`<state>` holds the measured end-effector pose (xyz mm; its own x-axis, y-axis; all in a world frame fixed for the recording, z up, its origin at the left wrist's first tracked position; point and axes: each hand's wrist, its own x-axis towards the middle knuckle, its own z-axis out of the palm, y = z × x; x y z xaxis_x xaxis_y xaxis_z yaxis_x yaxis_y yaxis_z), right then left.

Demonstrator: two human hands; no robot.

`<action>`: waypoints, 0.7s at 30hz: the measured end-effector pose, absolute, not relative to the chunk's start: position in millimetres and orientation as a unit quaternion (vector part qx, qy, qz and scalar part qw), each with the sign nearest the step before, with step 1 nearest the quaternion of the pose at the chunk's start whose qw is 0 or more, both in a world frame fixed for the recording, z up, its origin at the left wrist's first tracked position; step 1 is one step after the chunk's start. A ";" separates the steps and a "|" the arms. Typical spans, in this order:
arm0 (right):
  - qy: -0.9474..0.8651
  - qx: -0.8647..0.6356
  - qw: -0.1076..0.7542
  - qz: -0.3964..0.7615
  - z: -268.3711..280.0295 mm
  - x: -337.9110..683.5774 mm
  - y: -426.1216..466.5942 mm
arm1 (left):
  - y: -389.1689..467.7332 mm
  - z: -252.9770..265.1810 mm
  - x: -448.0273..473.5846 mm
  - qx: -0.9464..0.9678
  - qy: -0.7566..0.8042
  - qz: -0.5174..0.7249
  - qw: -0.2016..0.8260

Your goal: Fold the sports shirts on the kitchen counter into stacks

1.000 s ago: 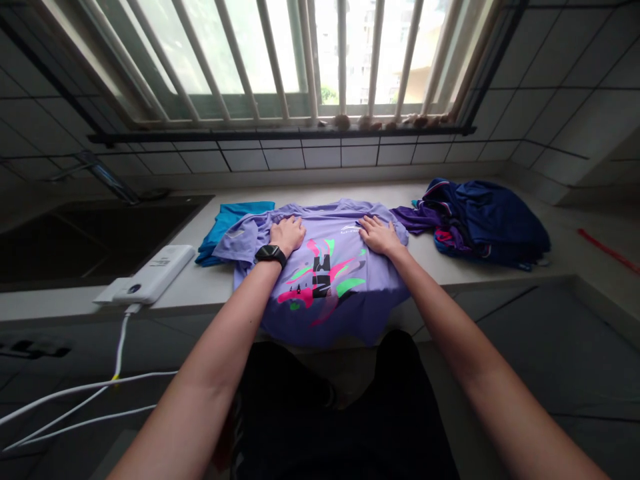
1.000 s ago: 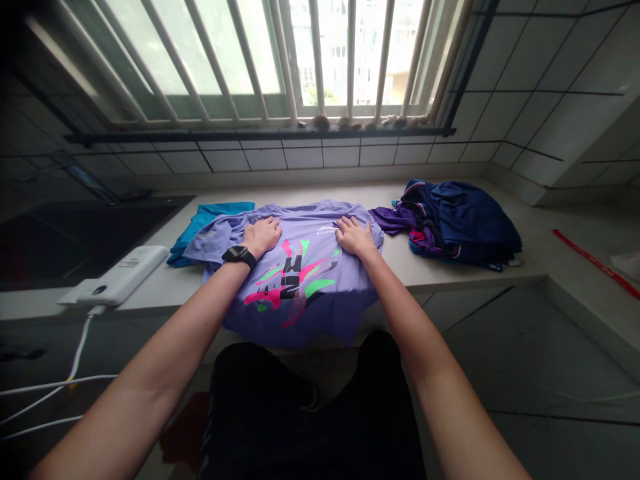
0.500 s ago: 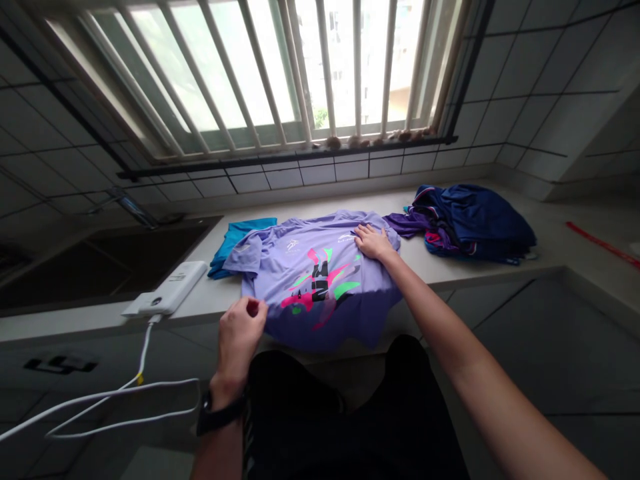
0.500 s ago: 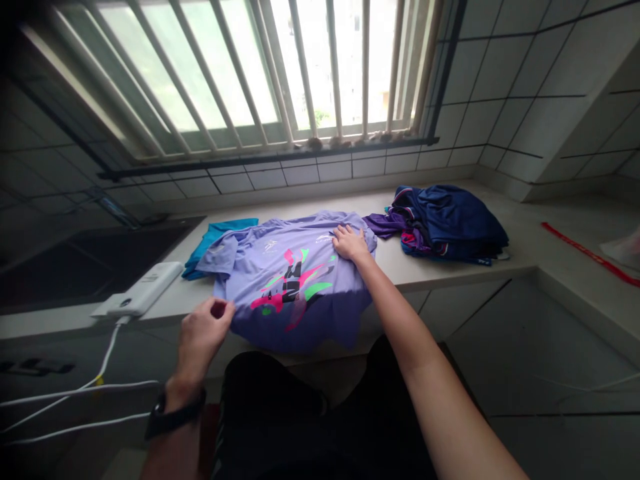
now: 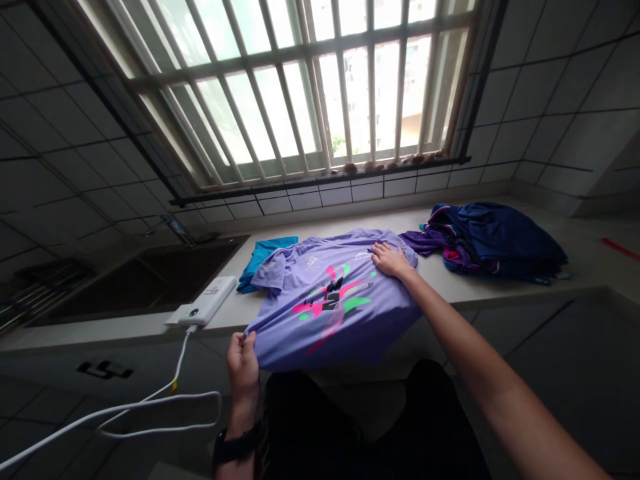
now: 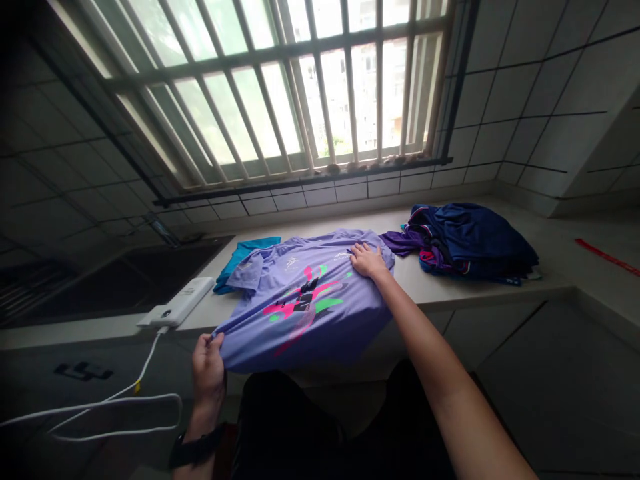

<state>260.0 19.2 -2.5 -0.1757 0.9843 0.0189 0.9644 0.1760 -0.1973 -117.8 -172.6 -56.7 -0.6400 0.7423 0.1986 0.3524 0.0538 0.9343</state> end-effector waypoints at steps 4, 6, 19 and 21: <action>-0.762 -0.641 0.072 0.067 -3.1 259.5 19.6 | -167.4 -42.0 -124.9 0.478 0.740 0.473 0.027; -0.763 -0.638 0.074 0.066 -3.6 259.2 19.6 | -152.4 -28.2 -121.2 0.514 0.731 0.448 -0.010; -0.762 -0.639 0.082 0.068 -8.4 259.1 22.6 | -30.2 62.6 -139.4 0.540 0.789 0.293 0.019; -0.761 -0.640 0.085 0.066 -9.7 259.0 23.4 | -24.5 70.9 -138.7 0.538 0.778 0.324 0.006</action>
